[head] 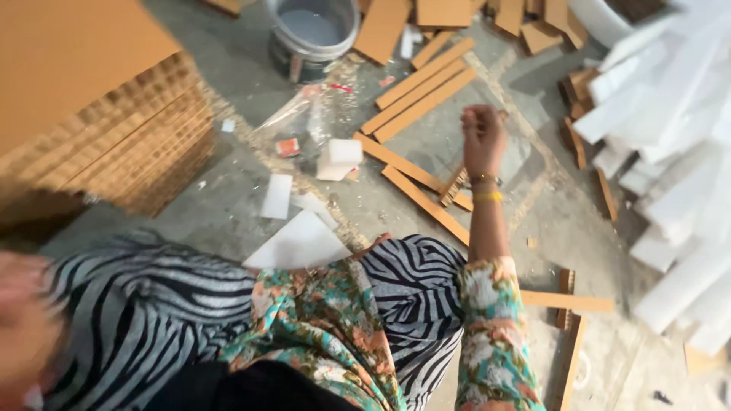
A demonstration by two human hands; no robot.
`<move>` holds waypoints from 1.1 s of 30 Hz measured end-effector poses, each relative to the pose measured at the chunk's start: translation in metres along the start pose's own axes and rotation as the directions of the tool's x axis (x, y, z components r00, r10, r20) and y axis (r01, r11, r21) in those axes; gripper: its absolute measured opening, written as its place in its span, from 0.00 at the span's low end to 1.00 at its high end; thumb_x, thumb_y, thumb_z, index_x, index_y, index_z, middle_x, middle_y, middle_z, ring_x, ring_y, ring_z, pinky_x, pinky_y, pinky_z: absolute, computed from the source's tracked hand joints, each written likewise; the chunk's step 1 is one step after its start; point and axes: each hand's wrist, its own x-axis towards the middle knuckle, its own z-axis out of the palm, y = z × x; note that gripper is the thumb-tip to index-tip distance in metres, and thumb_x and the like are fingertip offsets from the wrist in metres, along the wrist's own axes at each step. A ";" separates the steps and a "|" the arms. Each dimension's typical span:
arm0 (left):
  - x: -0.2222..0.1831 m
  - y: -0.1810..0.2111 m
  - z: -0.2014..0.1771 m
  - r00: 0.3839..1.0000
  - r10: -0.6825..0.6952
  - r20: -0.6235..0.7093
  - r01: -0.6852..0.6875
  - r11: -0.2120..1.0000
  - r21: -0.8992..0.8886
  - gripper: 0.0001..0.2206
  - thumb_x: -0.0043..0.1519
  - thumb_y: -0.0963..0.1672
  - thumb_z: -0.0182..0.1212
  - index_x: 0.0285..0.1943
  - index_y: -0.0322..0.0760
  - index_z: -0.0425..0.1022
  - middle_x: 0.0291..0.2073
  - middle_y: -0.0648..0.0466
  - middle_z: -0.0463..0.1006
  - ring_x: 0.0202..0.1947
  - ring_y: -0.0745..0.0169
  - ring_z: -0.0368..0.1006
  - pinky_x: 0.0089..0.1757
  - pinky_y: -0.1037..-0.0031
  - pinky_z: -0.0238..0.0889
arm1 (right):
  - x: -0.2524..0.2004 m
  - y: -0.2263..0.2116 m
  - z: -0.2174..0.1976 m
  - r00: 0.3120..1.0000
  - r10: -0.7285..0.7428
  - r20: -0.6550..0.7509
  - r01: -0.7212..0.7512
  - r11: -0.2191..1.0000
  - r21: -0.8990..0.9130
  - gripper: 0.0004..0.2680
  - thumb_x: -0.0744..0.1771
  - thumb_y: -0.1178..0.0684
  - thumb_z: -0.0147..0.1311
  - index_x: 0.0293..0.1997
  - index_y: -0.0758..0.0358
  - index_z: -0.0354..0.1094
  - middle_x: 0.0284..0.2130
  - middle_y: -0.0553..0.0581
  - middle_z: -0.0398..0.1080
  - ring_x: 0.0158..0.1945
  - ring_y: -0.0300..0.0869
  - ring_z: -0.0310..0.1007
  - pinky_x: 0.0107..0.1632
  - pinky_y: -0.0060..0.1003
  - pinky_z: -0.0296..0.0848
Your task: The person attaches foam inserts to pieces of corrugated cardboard by hand, pressing the foam pieces onto the surfaces and stacking the finished components.
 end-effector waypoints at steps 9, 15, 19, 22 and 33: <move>-0.095 -0.068 0.306 0.917 0.156 0.367 -0.002 0.922 -0.386 0.11 0.60 0.38 0.68 0.49 0.47 0.78 0.42 0.51 0.72 0.38 0.59 0.74 0.40 0.68 0.71 | 0.021 0.133 0.097 0.903 0.164 0.396 0.113 0.801 -0.588 0.07 0.66 0.48 0.59 0.44 0.54 0.75 0.43 0.59 0.76 0.47 0.56 0.75 0.46 0.51 0.73; -0.118 -0.102 0.361 0.529 -0.154 0.834 0.411 0.907 -0.093 0.18 0.54 0.48 0.71 0.53 0.46 0.78 0.24 0.47 0.73 0.27 0.48 0.73 0.33 0.61 0.68 | 0.103 0.156 0.193 0.932 -0.008 0.362 0.150 0.918 -0.367 0.08 0.66 0.48 0.58 0.48 0.49 0.72 0.44 0.56 0.76 0.50 0.54 0.77 0.53 0.48 0.76; -0.124 -0.118 0.382 0.427 -0.181 0.886 0.498 0.865 -0.063 0.16 0.57 0.52 0.67 0.49 0.46 0.78 0.21 0.48 0.77 0.25 0.49 0.77 0.30 0.61 0.67 | 0.171 0.155 0.258 0.956 0.223 0.188 -0.089 0.836 -0.542 0.20 0.63 0.42 0.61 0.62 0.39 0.63 0.61 0.67 0.59 0.54 0.63 0.72 0.56 0.50 0.73; -0.131 -0.131 0.391 0.479 -0.124 0.869 0.520 0.838 -0.167 0.15 0.58 0.53 0.67 0.46 0.44 0.79 0.21 0.49 0.78 0.23 0.52 0.78 0.29 0.63 0.69 | 0.208 0.144 0.280 0.914 0.317 0.252 -0.066 0.731 -0.679 0.26 0.63 0.35 0.60 0.69 0.32 0.55 0.73 0.68 0.39 0.61 0.67 0.62 0.58 0.55 0.69; -0.136 -0.136 0.396 0.416 -0.083 0.906 0.455 0.881 -0.128 0.14 0.61 0.52 0.68 0.46 0.43 0.80 0.24 0.51 0.78 0.26 0.59 0.76 0.31 0.68 0.68 | 0.124 0.125 0.224 0.779 0.441 0.446 0.100 0.615 -0.782 0.30 0.62 0.29 0.60 0.71 0.41 0.54 0.77 0.53 0.37 0.75 0.68 0.42 0.64 0.67 0.58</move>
